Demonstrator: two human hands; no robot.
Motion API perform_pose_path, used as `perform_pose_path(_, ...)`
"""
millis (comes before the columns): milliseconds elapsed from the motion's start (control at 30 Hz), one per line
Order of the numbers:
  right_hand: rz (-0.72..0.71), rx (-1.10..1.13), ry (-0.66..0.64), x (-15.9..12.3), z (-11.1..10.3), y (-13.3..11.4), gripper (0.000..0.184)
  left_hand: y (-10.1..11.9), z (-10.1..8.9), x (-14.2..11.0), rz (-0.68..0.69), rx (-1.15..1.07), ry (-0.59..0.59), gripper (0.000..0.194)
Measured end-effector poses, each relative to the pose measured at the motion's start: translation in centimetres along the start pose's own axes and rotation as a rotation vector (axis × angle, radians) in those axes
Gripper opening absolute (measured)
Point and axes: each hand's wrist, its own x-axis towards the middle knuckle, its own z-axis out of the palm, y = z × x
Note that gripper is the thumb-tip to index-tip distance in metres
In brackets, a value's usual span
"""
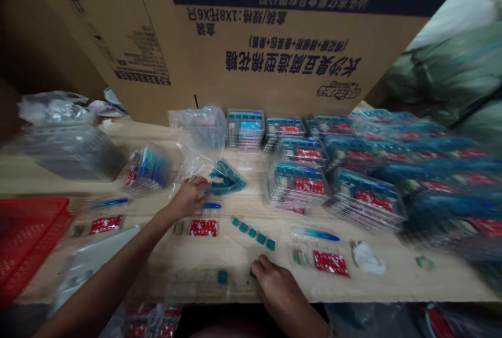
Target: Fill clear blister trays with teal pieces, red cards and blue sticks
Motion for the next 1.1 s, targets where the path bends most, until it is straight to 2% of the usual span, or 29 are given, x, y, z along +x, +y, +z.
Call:
perform_pose_path(67, 0.018, -0.008, -0.010, 0.0, 0.3, 0.0, 0.020, 0.0, -0.2, 1.5, -0.071, -0.096, 0.009, 0.023)
perform_pose_path(133, 0.014, -0.009, 0.017, 0.2, 0.3, -0.1, 0.017, 0.0, -0.1, 3.6, -0.149, -0.114, -0.041, 0.025)
perform_pose_path(267, -0.013, -0.007, 0.092, -0.1, 0.7, 0.1, 0.017, 0.0, 1.2, 6.9, -0.180, -0.085, -0.146, 0.003)
perform_pose_path(400, -0.042, 0.077, 0.173, -1.0, 1.5, 0.5, 0.019, -0.4, 1.8, 7.5, -0.181, -0.125, -0.132, 0.010)
perform_pose_path(533, -0.093, 0.242, 0.286, -1.6, 1.6, 0.8, 0.019, -0.8, 1.0, 6.3, -0.166, -0.243, -0.039, 0.010)
perform_pose_path(633, -0.106, 0.311, 0.268, -1.7, 1.4, 0.7, 0.025, -0.2, -0.3, 4.4, -0.171, -0.383, 0.062, 0.013)
perform_pose_path(733, -0.065, 0.202, 0.161, -1.6, 0.8, 0.3, 0.025, 1.4, -1.7, 0.9, -0.205, -0.858, 0.160, 0.019)
perform_pose_path(800, -0.035, 0.100, 0.063, -1.4, 0.6, 0.0, 0.022, 2.7, -2.3, -2.3, -0.288, -1.218, 0.168, 0.028)
perform_pose_path(900, -0.031, 0.067, -0.012, -0.9, 0.6, -0.1, 0.020, 4.3, -2.7, -7.7, -0.508, -1.547, 0.095, 0.034)
perform_pose_path(1000, -0.050, 0.148, 0.033, -0.8, 0.9, 0.4, 0.014, 5.4, -2.3, -12.7, -0.695, -1.681, 0.089, 0.033)
perform_pose_path(1100, -0.157, 0.305, 0.126, -0.6, 0.9, -0.1, 0.016, 6.4, -1.1, -16.2, -0.782, -1.538, 0.153, 0.030)
